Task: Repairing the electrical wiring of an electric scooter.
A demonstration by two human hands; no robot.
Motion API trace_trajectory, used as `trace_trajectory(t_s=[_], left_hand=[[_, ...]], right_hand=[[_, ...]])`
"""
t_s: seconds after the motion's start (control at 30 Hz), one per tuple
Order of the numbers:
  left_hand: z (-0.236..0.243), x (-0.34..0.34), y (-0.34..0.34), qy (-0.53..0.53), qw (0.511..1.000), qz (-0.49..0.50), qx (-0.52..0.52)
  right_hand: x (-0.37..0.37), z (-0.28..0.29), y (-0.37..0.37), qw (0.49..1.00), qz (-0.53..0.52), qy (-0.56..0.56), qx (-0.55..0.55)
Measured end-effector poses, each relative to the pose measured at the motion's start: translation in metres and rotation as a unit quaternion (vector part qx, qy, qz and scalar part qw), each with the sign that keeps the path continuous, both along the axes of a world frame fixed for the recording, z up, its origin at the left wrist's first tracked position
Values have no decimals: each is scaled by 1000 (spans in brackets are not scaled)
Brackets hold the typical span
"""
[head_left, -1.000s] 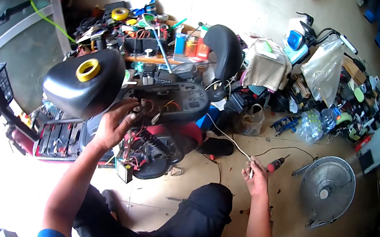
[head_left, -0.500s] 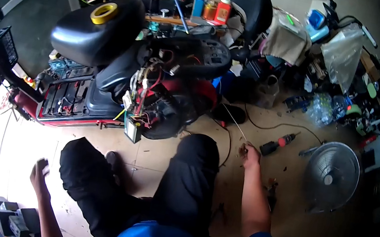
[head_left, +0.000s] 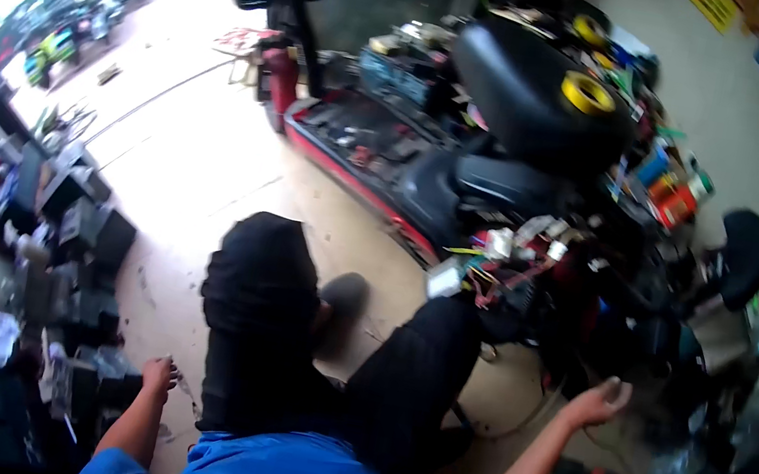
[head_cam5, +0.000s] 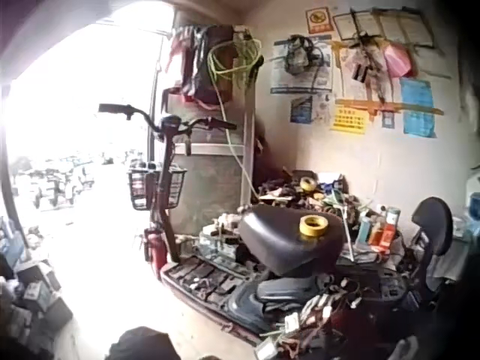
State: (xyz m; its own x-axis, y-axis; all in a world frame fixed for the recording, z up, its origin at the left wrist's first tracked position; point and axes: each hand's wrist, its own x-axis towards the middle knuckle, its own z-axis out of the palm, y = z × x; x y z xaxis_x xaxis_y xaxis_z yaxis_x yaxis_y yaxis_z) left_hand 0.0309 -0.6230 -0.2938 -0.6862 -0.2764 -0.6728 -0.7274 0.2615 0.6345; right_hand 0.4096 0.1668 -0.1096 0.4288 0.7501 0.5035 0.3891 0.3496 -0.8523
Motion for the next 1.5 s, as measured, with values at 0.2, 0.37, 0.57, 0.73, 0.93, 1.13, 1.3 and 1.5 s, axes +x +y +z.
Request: trace_trajectory(t_s=[0.2, 0.37, 0.57, 0.73, 0.93, 1.13, 1.3, 1.5], left_hand=[[-27, 39, -1, 29, 999, 32, 28], [-44, 69, -10, 12, 999, 12, -40], [-44, 60, -32, 98, 988, 68, -95], [-4, 58, -31, 244, 957, 55, -147], [93, 44, -35, 293, 941, 96, -140], [201, 21, -121, 525, 787, 257, -196], [373, 33, -225, 574, 488, 245, -610], [498, 46, -388, 280, 516, 373, -718]], right_hand=[[-118, 139, -24, 956, 167, -16, 242], [-181, 190, -62, 919, 294, -29, 262], [-212, 236, -43, 895, 308, -111, 304], [-246, 244, -28, 876, 325, -151, 323], [-313, 247, -95, 812, 488, -158, 278], [-377, 239, -168, 687, 701, -134, 138], [-392, 241, -195, 658, 709, -183, 175], [-380, 249, -210, 652, 714, -209, 143]])
